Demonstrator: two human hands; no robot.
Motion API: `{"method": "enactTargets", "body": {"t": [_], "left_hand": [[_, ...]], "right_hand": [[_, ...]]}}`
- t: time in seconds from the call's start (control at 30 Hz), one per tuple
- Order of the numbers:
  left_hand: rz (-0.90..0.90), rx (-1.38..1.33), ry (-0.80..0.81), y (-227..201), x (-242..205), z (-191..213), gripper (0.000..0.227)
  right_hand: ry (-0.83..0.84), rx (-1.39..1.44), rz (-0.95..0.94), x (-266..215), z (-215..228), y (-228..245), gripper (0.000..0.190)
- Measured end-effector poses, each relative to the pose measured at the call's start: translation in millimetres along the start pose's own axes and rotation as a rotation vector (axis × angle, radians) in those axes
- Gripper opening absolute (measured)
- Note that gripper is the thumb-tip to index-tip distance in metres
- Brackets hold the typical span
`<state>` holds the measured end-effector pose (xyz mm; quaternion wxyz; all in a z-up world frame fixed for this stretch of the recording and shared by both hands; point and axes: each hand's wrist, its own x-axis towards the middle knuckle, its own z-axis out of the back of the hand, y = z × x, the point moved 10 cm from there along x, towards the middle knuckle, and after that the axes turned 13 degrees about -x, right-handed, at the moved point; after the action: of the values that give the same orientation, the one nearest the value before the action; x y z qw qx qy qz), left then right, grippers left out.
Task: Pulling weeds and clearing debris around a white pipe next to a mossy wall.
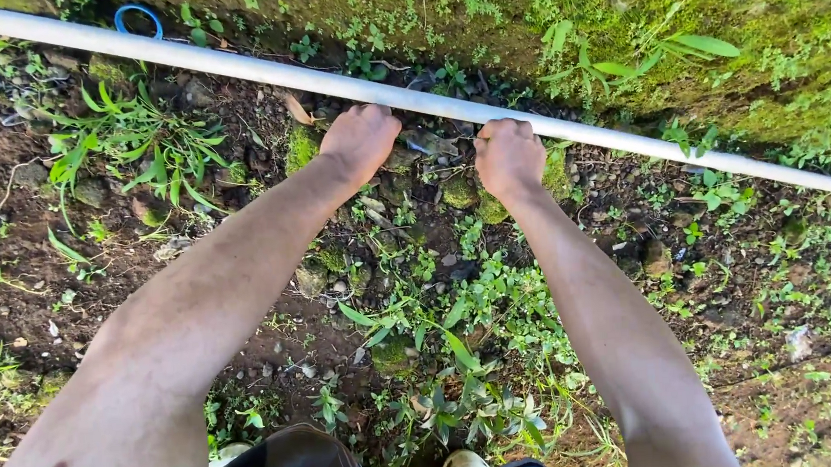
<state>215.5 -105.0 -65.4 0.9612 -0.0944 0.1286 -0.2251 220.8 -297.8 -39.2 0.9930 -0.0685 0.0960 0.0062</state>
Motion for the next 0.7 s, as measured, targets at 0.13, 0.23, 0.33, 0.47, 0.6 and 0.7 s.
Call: {"method": "enactTargets", "body": {"t": [0.13,0.23,0.33,0.47,0.6,0.7], "left_hand": [[0.049,-0.046,0.026,-3.4,-1.8,2.9,0.033],[0.036,-0.038,-0.007,-7.3,3.7,3.1,0.035],[0.013,0.043,-0.020,-10.8,5.5,3.5,0.033],[0.140,-0.160,-0.018,-2.2,-3.1,15.0,0.032],[0.299,-0.472,0.009,10.4,-19.3,21.1,0.030],[0.369,-0.693,0.003,25.9,-30.7,19.4,0.023]], "right_hand": [[0.048,0.064,-0.089,-3.9,-0.8,-7.5,0.025],[-0.004,0.063,-0.024,-1.6,-2.3,-7.4,0.019],[-0.049,0.050,0.023,-1.8,-3.6,-7.4,0.016],[-0.071,0.063,0.028,-7.2,12.6,-16.6,0.015],[-0.074,0.183,-0.038,-15.7,41.3,-32.2,0.012],[0.101,0.262,-0.172,-31.0,45.5,-29.7,0.019]]}}
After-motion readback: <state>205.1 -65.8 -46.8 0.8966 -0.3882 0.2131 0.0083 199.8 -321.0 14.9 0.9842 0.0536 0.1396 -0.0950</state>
